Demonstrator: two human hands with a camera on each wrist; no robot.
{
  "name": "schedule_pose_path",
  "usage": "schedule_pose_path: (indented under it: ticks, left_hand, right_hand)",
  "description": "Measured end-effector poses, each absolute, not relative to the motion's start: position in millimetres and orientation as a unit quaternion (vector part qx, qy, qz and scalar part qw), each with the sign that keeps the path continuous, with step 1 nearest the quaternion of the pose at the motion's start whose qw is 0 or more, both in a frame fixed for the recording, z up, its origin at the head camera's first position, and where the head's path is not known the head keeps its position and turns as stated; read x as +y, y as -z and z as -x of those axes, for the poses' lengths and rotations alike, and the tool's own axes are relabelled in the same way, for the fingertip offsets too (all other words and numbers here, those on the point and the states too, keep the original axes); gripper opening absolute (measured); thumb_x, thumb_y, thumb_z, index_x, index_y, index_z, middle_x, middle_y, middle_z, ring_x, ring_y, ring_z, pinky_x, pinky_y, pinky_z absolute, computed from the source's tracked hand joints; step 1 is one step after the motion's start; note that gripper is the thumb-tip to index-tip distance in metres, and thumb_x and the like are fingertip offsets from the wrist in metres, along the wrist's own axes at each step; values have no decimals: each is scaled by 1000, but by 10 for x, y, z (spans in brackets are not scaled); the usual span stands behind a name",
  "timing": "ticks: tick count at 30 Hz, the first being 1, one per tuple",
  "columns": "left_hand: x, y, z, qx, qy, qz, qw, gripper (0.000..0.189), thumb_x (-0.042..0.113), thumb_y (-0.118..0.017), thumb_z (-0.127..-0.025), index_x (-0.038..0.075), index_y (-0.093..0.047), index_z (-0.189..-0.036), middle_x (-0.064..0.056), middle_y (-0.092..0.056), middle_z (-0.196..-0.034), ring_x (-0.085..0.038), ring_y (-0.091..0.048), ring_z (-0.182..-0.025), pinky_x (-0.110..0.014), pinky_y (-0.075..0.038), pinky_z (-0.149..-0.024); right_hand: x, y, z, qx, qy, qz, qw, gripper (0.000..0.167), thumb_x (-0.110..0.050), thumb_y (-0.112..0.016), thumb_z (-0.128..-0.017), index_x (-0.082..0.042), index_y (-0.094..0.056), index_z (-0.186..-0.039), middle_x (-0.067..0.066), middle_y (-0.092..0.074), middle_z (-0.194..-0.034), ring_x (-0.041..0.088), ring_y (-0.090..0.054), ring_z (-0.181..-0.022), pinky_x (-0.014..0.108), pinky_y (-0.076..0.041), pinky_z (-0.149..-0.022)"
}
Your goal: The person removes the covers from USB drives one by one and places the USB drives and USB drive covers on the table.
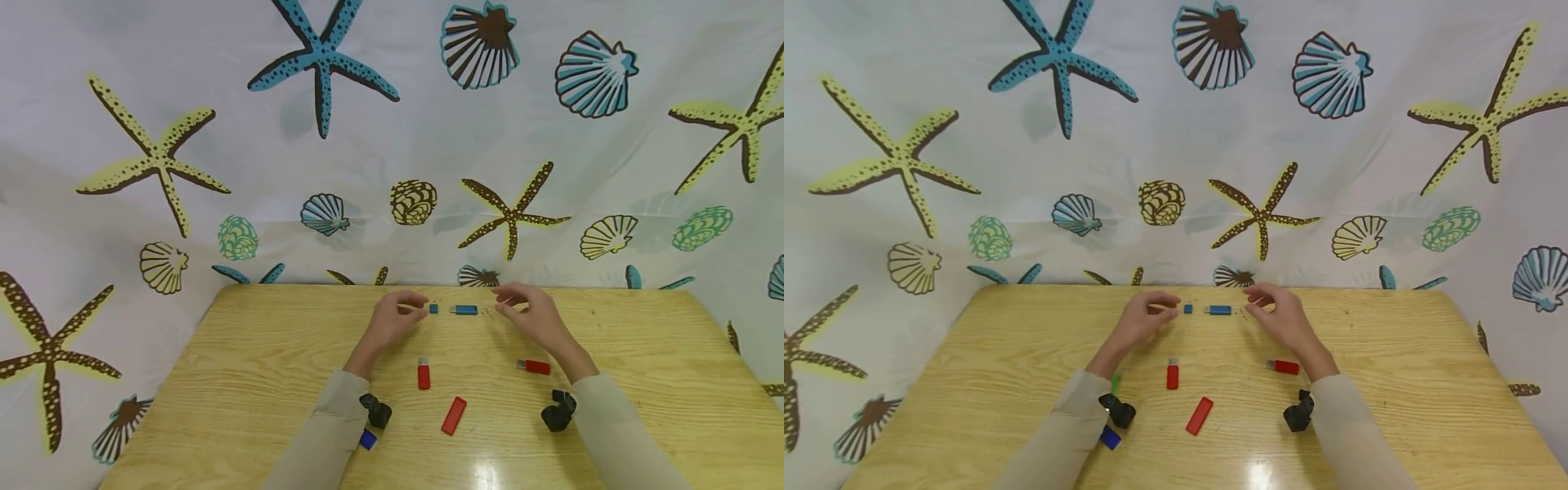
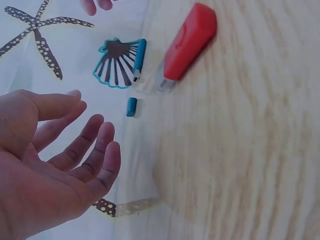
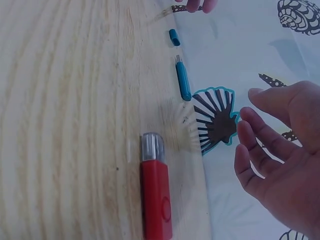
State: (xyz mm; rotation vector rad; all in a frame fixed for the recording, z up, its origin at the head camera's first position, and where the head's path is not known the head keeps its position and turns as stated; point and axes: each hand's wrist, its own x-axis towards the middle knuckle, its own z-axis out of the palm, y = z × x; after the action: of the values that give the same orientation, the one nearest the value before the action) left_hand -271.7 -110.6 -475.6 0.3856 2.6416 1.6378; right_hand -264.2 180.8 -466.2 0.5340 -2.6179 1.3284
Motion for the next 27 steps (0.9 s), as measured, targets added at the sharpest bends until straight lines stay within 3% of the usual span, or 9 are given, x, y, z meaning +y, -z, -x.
schedule_pose_path:
  ticks: [8, 20, 27]
  left_hand:
    - [-1084, 4723, 2586, 845, -521, -119, 8, 23, 12, -67, -101, 3, -74, -121, -10, -70, -117, -28, -68, -101, -44, -56, -90]
    - [-1109, 4682, 2387, 819, -557, -136, 2, 20, 4, -71, -97, 3, -75, -117, -20, -70, -119, -31, -68, -100, -42, -58, -83]
    - [-1090, 4661, 2277, 805, -574, -148, -6, 22, 2, -72, -95, 5, -76, -116, -18, -69, -122, -32, -68, -104, -43, -59, -84]
  right_hand:
    - [1849, 4617, 2480, -877, -446, -164, 79, 27, -8, -69, -99, -1, -69, -126, 17, -71, -112, 31, -66, -101, 45, -57, -80]
    - [1896, 4636, 2243, -880, -441, -152, 85, 27, -12, -70, -100, -5, -70, -125, 13, -72, -115, 26, -65, -102, 42, -57, -82]
    - [1953, 4672, 2102, -877, -443, -150, 110, 26, -12, -71, -99, -7, -71, -124, 10, -72, -113, 26, -65, -101, 40, -56, -78]
